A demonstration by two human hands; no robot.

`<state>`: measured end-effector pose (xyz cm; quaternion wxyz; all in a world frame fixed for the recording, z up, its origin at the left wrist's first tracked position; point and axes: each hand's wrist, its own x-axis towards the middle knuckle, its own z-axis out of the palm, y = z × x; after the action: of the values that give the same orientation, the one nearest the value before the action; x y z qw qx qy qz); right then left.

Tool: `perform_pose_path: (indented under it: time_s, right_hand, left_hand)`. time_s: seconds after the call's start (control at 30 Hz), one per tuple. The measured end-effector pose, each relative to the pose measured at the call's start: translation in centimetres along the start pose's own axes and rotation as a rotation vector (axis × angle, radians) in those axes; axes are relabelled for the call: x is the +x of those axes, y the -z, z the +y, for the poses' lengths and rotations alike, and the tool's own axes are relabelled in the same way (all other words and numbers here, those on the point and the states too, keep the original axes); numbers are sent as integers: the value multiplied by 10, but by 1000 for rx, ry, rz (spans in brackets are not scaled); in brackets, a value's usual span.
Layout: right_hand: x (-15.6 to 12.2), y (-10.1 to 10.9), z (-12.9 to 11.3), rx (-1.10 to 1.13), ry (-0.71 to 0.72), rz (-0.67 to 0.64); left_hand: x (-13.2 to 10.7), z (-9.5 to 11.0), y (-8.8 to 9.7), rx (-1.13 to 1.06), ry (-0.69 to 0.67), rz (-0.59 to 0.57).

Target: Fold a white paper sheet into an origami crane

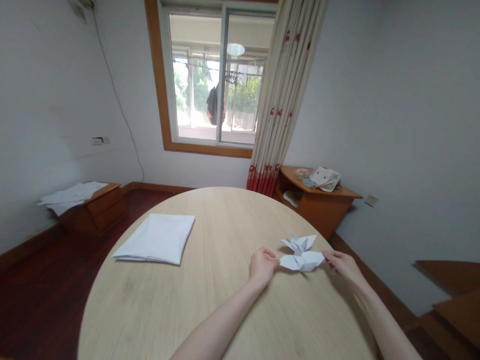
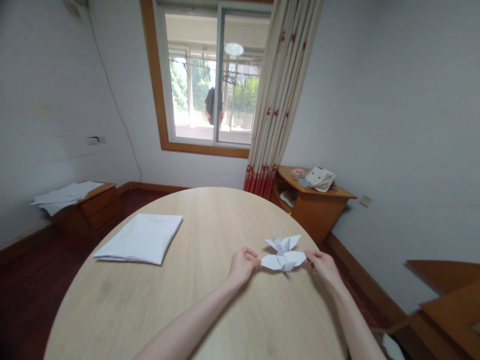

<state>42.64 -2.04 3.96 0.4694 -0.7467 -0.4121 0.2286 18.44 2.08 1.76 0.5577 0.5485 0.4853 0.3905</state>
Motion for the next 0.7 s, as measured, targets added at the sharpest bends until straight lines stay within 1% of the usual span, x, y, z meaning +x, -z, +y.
perform_pose_path:
  time_s: [0.17, 0.43, 0.57, 0.7]
  right_hand:
    - [6, -3, 4, -32, 17, 21]
    - [12, -4, 10, -52, 57, 77]
    - [12, -4, 4, -80, 118, 143]
    - [10, -5, -12, -108, 228, 159]
  left_hand:
    - [-1, 3, -2, 44, -53, -8]
    - [-3, 6, 0, 60, -72, -1]
    - [-4, 9, 2, 49, -78, 6]
    - [-5, 13, 6, 32, -118, 23]
